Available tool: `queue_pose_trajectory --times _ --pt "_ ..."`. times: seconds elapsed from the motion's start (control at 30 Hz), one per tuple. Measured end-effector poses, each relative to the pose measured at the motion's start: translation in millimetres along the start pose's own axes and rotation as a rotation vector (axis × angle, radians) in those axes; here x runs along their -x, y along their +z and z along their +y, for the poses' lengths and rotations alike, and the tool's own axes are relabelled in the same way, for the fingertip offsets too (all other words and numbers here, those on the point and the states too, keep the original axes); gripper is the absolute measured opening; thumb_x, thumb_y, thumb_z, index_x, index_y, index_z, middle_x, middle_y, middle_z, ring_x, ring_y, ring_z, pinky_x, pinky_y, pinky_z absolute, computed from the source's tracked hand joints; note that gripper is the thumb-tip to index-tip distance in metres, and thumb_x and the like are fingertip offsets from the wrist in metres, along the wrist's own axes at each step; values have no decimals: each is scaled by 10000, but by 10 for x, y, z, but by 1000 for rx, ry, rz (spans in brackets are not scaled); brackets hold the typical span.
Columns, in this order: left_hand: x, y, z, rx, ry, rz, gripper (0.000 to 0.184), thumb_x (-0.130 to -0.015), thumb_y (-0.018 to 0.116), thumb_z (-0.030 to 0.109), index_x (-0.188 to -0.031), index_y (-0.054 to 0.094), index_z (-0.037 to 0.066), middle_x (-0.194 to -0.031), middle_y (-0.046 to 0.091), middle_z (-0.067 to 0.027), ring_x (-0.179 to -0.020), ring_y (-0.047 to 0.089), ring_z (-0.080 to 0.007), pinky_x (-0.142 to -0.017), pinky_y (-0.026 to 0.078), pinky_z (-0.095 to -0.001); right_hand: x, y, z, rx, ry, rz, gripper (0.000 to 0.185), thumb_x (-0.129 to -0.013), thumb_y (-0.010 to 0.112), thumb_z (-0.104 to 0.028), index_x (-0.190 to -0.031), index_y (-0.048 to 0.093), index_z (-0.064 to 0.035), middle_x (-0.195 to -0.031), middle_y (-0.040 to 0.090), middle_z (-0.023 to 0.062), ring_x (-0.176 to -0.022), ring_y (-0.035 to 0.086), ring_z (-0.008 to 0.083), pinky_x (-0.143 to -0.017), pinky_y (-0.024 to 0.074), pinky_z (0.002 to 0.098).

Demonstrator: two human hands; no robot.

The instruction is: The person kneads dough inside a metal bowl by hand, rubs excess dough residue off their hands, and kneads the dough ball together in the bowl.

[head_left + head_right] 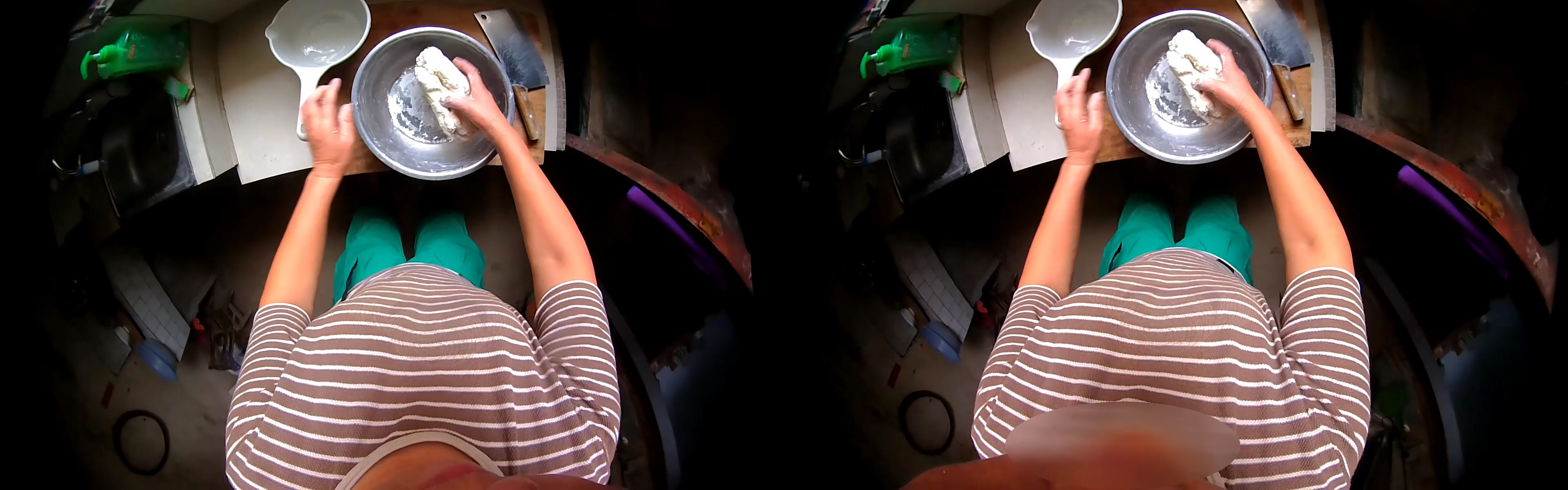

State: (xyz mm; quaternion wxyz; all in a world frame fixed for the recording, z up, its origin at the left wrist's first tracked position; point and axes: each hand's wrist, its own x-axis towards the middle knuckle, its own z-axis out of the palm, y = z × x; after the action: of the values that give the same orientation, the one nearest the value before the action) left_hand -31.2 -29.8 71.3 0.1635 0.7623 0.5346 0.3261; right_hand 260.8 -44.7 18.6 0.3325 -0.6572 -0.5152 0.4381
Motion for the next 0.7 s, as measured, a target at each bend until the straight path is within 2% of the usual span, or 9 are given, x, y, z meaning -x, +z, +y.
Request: queue_pose_trajectory --times 0.07,0.2,0.33,0.37,0.47,0.5,0.53,0.6,0.7 --pt "56 204 127 -12 -135 -96 507 -876 613 129 -1361 484 59 -1232 479 -163 -1158 468 -318 -1000 387 -406 4 120 174 -337 201 -175 930 -668 791 -142 -1459 304 -90 -1428 405 176 -1296 437 273 -1100 325 352" --pt "156 592 9 265 -475 -50 457 -916 575 132 -1361 486 76 -1180 538 -172 -1038 563 -312 -917 453 -360 371 351 -311 581 -194 141 893 -671 816 -204 -1446 374 -211 -1416 389 142 -1297 401 354 -1046 395 420" --pt "66 750 -86 376 -399 63 380 -934 565 157 -1306 548 82 -1140 621 -182 -1008 621 -315 -874 482 -359 518 513 -627 824 -204 114 948 -613 843 -259 -1433 369 -310 -1441 362 99 -1285 393 338 -987 397 520" --pt "61 756 -82 436 -478 40 366 -947 555 159 -1294 551 41 -1170 630 -174 -1054 613 -264 -917 460 -336 460 495 -581 844 -169 55 937 -610 833 -237 -1427 379 -312 -1429 387 94 -1273 403 372 -1014 388 505" --pt "72 793 -126 494 -539 33 356 -961 543 157 -1279 555 -4 -1197 642 -162 -1097 608 -214 -956 443 -312 162 359 -358 547 -82 98 939 -610 811 -194 -1435 370 -270 -1428 394 98 -1266 430 359 -1031 408 452" --pt "77 828 -150 495 -521 46 353 -963 541 154 -1277 557 -7 -1193 645 -158 -1094 612 -214 -952 447 -310 26 339 -137 373 -245 207 920 -618 785 -163 -1437 368 -204 -1394 436 124 -1234 477 343 -1028 436 396" --pt "60 843 -140 499 -523 45 353 -963 541 154 -1277 557 -7 -1193 645 -158 -1094 612 -214 -952 447 -310 2 360 -163 198 -125 268 909 -611 788 -169 -1422 378 -140 -1335 485 152 -1209 509 321 -1017 445 384" --pt "46 852 -114 414 -373 100 322 -939 558 155 -1235 589 31 -1113 661 -188 -1007 653 -305 -856 500 -366 -61 537 -208 51 -20 350 885 -613 781 -174 -1407 393 -121 -1309 498 175 -1181 527 338 -1007 444 397" --pt "19 859 -78 373 -357 96 321 -940 552 148 -1232 586 21 -1115 662 -183 -1005 652 -312 -854 501 -371 31 775 -293 339 -253 226 819 -609 769 -184 -1369 465 -167 -1342 495 159 -1174 521 353 -1002 438 406"
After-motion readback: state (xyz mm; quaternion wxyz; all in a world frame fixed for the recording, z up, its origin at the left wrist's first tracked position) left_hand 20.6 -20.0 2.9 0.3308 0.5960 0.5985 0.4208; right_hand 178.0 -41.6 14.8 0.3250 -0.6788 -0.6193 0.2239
